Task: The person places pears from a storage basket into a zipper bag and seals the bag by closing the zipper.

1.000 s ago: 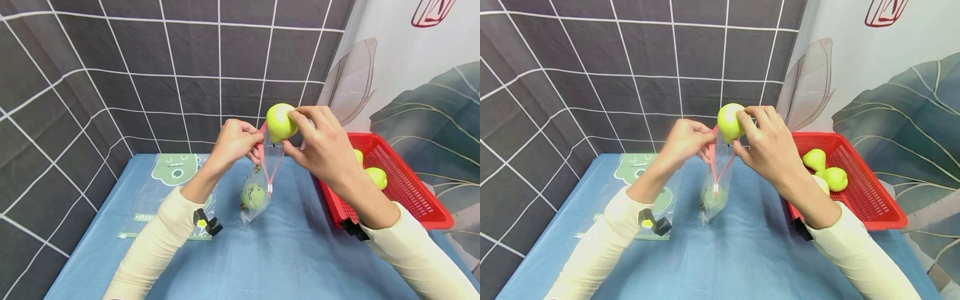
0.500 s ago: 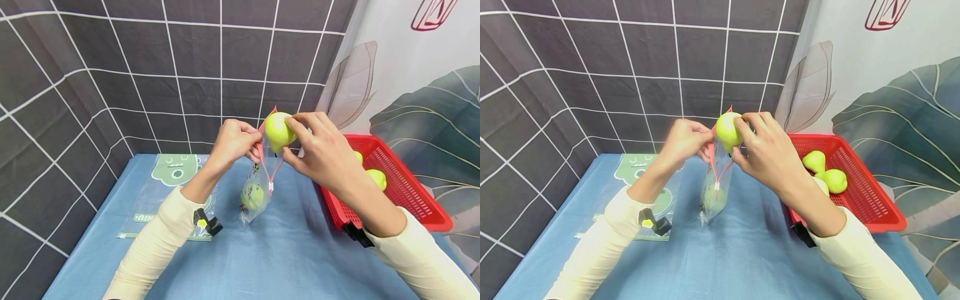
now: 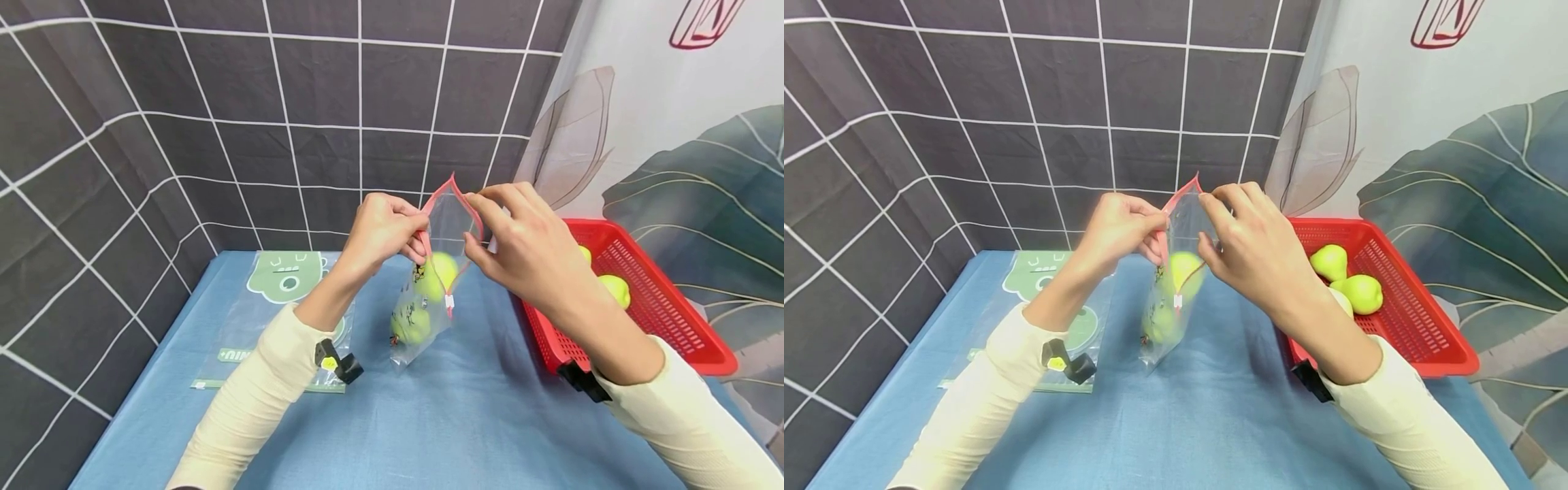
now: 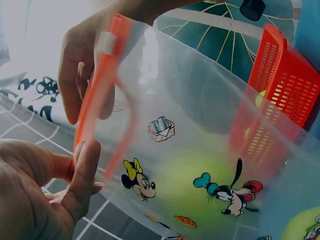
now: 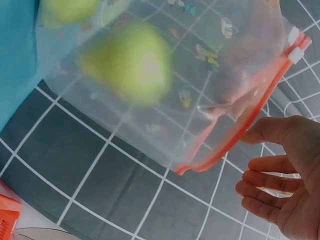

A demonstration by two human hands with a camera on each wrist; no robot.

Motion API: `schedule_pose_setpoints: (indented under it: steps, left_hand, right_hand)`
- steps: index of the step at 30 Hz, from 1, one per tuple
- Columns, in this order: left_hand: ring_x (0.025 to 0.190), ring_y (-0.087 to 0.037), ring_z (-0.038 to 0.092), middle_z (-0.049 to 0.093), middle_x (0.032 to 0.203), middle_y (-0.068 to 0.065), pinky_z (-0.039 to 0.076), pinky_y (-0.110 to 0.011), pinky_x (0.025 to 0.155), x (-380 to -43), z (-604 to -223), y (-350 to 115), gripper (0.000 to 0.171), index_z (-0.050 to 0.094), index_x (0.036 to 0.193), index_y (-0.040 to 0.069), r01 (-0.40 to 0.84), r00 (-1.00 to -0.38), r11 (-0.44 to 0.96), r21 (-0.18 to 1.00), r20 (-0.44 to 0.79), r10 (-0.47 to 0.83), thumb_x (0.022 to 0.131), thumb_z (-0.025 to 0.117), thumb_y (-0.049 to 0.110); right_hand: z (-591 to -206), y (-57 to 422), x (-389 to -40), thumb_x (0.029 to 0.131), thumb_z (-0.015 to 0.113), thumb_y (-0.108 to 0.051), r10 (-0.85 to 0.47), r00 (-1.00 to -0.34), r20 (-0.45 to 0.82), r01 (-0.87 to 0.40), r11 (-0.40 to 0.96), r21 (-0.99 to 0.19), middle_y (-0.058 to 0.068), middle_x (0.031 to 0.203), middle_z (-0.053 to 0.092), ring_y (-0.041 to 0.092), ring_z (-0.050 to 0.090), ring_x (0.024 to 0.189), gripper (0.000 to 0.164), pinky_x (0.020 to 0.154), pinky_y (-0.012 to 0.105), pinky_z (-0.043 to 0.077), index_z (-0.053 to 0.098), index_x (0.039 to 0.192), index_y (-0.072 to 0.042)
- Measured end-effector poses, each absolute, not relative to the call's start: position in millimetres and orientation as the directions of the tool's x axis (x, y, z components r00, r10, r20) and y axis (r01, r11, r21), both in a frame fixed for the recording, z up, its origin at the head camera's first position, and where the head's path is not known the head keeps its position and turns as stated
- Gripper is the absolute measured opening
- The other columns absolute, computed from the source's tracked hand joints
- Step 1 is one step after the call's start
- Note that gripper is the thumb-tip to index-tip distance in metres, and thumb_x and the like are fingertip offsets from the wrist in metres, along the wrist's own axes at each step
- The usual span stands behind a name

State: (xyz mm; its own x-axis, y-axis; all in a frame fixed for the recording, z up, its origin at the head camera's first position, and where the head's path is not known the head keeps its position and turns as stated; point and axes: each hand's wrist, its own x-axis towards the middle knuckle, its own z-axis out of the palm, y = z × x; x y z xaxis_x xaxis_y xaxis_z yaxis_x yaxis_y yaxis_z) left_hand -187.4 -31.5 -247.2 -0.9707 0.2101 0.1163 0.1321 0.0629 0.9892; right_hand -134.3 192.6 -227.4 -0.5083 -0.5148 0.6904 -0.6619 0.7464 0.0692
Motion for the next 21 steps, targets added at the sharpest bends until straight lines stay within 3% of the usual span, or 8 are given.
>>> schedule_pose_setpoints:
  steps: [9, 21]
  left_hand:
    - [0.048, -0.015, 0.072, 0.073, 0.063, -0.012, 0.071, -0.035, 0.056, -189.1, -248.1, -33.7, 0.021, 0.078, 0.105, -0.019, 0.128, -0.973, 0.071, 0.989, 0.111, 0.202, 0.097, 0.062, -0.008]
    - [0.048, -0.015, 0.072, 0.074, 0.064, -0.013, 0.072, -0.036, 0.056, -189.4, -248.7, -34.0, 0.019, 0.080, 0.099, -0.013, 0.135, -0.972, 0.079, 0.988, 0.116, 0.204, 0.097, 0.062, -0.007]
  right_hand:
    - [-227.8, 194.9, -135.3, 0.094, 0.081, -0.005, -0.505, -0.525, 0.685, -0.647, 0.760, 0.064, 0.027, 0.126, 0.075, 0.046, 0.068, 0.114, 0.043, 0.098, 0.057, 0.066, 0.075, 0.135, 0.006]
    - [-231.7, 200.6, -136.1, 0.095, 0.078, -0.007, -0.488, -0.533, 0.692, -0.646, 0.762, 0.041, 0.028, 0.126, 0.075, 0.048, 0.069, 0.116, 0.042, 0.101, 0.059, 0.064, 0.076, 0.134, 0.007]
